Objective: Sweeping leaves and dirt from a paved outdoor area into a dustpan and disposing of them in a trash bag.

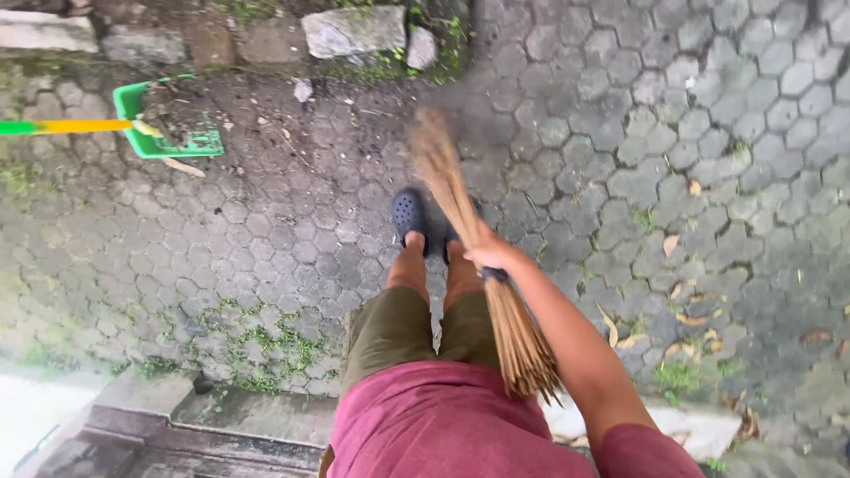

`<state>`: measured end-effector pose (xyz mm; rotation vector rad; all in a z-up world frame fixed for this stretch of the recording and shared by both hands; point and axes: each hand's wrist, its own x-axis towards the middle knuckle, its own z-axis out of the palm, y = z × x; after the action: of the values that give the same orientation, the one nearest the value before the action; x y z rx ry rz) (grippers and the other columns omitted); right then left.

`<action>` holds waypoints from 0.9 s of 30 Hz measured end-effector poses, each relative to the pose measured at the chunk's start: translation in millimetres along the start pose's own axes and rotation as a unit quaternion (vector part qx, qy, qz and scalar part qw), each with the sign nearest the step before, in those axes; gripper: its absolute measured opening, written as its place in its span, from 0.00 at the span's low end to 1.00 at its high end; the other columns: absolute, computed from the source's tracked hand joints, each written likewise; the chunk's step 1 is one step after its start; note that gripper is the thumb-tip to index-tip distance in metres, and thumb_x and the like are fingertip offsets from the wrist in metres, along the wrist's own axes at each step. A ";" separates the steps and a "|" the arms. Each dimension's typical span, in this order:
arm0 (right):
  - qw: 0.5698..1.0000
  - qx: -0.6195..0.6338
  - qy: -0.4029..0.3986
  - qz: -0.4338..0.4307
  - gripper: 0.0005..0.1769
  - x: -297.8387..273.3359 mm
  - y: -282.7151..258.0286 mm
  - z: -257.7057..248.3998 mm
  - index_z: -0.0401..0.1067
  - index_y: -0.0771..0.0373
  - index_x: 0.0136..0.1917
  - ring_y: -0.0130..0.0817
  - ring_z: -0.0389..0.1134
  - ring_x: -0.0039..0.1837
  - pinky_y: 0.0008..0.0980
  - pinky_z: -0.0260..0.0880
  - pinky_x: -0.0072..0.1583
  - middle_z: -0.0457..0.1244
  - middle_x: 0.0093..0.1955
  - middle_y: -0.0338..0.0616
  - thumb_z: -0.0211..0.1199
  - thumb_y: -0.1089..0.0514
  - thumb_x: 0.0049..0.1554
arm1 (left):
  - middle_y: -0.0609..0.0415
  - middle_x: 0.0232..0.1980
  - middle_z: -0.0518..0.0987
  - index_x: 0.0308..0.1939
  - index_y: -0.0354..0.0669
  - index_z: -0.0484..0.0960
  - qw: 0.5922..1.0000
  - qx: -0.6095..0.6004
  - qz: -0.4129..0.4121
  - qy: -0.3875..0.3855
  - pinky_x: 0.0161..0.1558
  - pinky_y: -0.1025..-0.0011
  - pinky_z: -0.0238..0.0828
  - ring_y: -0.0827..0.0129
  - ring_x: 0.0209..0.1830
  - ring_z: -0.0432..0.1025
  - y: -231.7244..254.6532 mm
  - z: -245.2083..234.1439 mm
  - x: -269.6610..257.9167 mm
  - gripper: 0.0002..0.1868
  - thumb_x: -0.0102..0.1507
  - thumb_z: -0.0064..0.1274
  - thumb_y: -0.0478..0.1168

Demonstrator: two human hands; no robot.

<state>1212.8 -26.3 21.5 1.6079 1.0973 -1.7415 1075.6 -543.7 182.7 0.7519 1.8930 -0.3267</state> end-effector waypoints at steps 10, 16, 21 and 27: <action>0.980 0.054 0.157 0.107 0.43 91.6 126.1 -54.7 0.65 0.70 0.72 0.56 0.68 0.65 0.55 0.68 0.58 0.64 0.64 0.63 0.70 0.55 0.45 | 0.52 0.55 0.86 0.41 0.51 0.84 0.991 -0.094 -0.038 0.084 0.47 0.53 0.74 0.51 0.50 0.81 30.9 50.8 65.9 0.13 0.63 0.44 0.46; 0.987 0.078 0.119 0.073 0.38 192.2 3.3 87.9 0.72 0.71 0.63 0.54 0.70 0.51 0.53 0.70 0.47 0.66 0.51 0.62 0.71 0.56 0.39 | 0.53 0.54 0.86 0.40 0.52 0.85 0.987 -0.129 -0.043 0.085 0.46 0.53 0.75 0.52 0.49 0.81 -50.2 36.6 127.8 0.14 0.63 0.43 0.46; 0.999 0.021 0.025 0.009 0.42 145.3 -164.9 203.2 0.72 0.68 0.64 0.59 0.64 0.68 0.60 0.64 0.64 0.64 0.64 0.64 0.77 0.50 0.39 | 0.53 0.54 0.86 0.40 0.52 0.85 0.986 -0.148 -0.039 0.072 0.46 0.54 0.75 0.52 0.49 0.82 -188.9 2.8 179.2 0.14 0.63 0.43 0.46; 0.990 0.139 -0.022 -0.020 0.24 103.4 -204.7 196.8 0.62 0.64 0.63 0.46 0.70 0.34 0.42 0.74 0.35 0.64 0.39 0.57 0.64 0.65 0.53 | 0.54 0.54 0.87 0.39 0.52 0.86 0.984 -0.167 -0.045 0.042 0.46 0.54 0.75 0.53 0.49 0.82 -352.7 -127.4 184.8 0.15 0.64 0.42 0.46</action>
<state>920.3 -65.9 -43.2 1.7072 0.9028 -2.0196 709.3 -680.9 35.3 0.4606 2.0000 -0.0292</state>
